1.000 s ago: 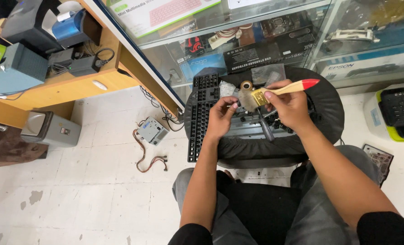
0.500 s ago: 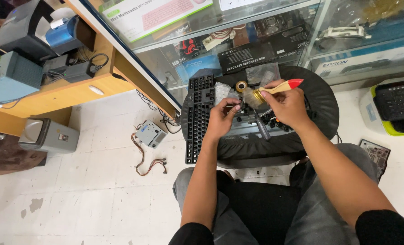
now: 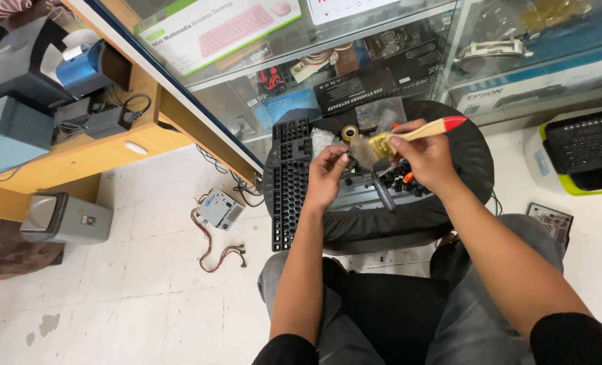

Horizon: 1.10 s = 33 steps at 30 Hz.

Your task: Cleaning dust from keyboard components and frame using a brush

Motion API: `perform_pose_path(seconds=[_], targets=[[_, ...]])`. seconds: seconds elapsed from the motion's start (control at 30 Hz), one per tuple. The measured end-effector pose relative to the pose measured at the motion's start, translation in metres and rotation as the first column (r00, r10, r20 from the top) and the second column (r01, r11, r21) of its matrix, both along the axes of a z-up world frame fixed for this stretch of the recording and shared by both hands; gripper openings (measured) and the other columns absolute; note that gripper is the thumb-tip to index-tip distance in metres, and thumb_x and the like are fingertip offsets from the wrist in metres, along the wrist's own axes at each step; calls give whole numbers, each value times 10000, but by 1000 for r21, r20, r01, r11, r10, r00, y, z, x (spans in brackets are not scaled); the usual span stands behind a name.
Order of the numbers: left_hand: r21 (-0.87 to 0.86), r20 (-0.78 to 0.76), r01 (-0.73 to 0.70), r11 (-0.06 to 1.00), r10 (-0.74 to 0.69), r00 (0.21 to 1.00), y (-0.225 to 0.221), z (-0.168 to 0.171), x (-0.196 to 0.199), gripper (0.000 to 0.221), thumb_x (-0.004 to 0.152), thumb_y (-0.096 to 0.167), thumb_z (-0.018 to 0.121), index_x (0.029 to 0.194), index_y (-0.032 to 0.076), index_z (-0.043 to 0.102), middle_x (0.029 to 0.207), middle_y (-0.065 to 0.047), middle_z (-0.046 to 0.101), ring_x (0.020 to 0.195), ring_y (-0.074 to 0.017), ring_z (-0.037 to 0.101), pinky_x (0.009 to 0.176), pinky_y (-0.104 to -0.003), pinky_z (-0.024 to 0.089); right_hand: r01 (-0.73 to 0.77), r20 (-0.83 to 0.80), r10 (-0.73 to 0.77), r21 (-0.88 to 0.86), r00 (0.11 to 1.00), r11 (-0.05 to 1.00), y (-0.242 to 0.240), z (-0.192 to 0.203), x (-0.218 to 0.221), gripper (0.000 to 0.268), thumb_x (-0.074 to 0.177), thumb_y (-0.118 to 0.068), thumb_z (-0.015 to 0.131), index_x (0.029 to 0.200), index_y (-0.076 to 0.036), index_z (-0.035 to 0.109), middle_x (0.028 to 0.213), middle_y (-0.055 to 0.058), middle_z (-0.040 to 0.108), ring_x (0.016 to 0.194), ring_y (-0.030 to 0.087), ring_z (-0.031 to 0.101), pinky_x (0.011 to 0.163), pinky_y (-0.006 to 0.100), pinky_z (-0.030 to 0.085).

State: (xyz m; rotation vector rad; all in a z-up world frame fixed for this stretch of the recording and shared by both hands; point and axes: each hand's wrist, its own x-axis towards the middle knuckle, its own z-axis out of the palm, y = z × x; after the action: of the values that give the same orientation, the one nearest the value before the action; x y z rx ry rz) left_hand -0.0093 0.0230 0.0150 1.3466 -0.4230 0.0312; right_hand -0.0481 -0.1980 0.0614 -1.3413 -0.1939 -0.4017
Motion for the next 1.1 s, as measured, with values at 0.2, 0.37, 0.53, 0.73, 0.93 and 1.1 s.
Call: perform_pose_path(seconds=[0.2, 0.37, 0.53, 0.73, 0.93, 1.1], targets=[[-170, -71, 32, 985, -45, 996, -9, -7, 4, 109, 1066, 56, 640, 1141, -16, 671, 957, -126, 698, 870, -158, 631, 843, -362, 559, 16, 18, -17, 21, 1000, 1000, 1, 6, -5, 206, 993, -14, 713, 1163, 84, 650, 778, 235, 678, 621, 247, 726, 522, 339, 619], [-163, -77, 18, 986, -31, 997, -9, -27, 15, 130, 1072, 44, 622, 1173, -20, 673, 959, -138, 710, 861, -150, 640, 838, -359, 542, -52, 55, 52, 4, 997, 999, 4, 10, -13, 218, 952, 31, 722, 1142, 100, 639, 787, 251, 691, 627, 267, 741, 519, 349, 634], [-165, -93, 12, 986, -28, 995, -14, -28, 15, 133, 1078, 72, 623, 1170, -13, 668, 966, -126, 716, 881, -141, 651, 857, -357, 545, -96, 48, 96, 16, 994, 995, -1, 12, -12, 231, 916, 52, 746, 1122, 98, 653, 801, 248, 698, 638, 275, 745, 511, 358, 638], [56, -67, -47, 997, 51, 996, -31, -32, 3, 168, 1047, 110, 699, 1177, 4, 706, 970, -102, 718, 865, -148, 627, 832, -348, 543, 311, 45, -309, -70, 950, 948, -39, -10, 13, 173, 1068, -19, 706, 1200, 72, 639, 898, 210, 685, 688, 238, 724, 588, 323, 629], [609, 86, -145, 780, 117, 989, -74, -124, 12, 179, 965, 192, 787, 1102, 81, 757, 948, -111, 768, 876, -293, 762, 777, -397, 608, 402, 8, -403, 28, 915, 915, -56, -18, 20, 166, 1110, -43, 697, 1196, 61, 599, 896, 203, 655, 680, 276, 736, 576, 325, 661], [681, 111, -167, 713, 125, 986, -91, -138, 12, 165, 922, 151, 801, 1075, 109, 757, 953, -74, 745, 879, -279, 761, 775, -389, 622, 395, -35, -395, 8, 918, 919, -53, -26, 25, 180, 1095, -73, 707, 1192, 43, 608, 898, 201, 661, 673, 247, 737, 562, 308, 656]])
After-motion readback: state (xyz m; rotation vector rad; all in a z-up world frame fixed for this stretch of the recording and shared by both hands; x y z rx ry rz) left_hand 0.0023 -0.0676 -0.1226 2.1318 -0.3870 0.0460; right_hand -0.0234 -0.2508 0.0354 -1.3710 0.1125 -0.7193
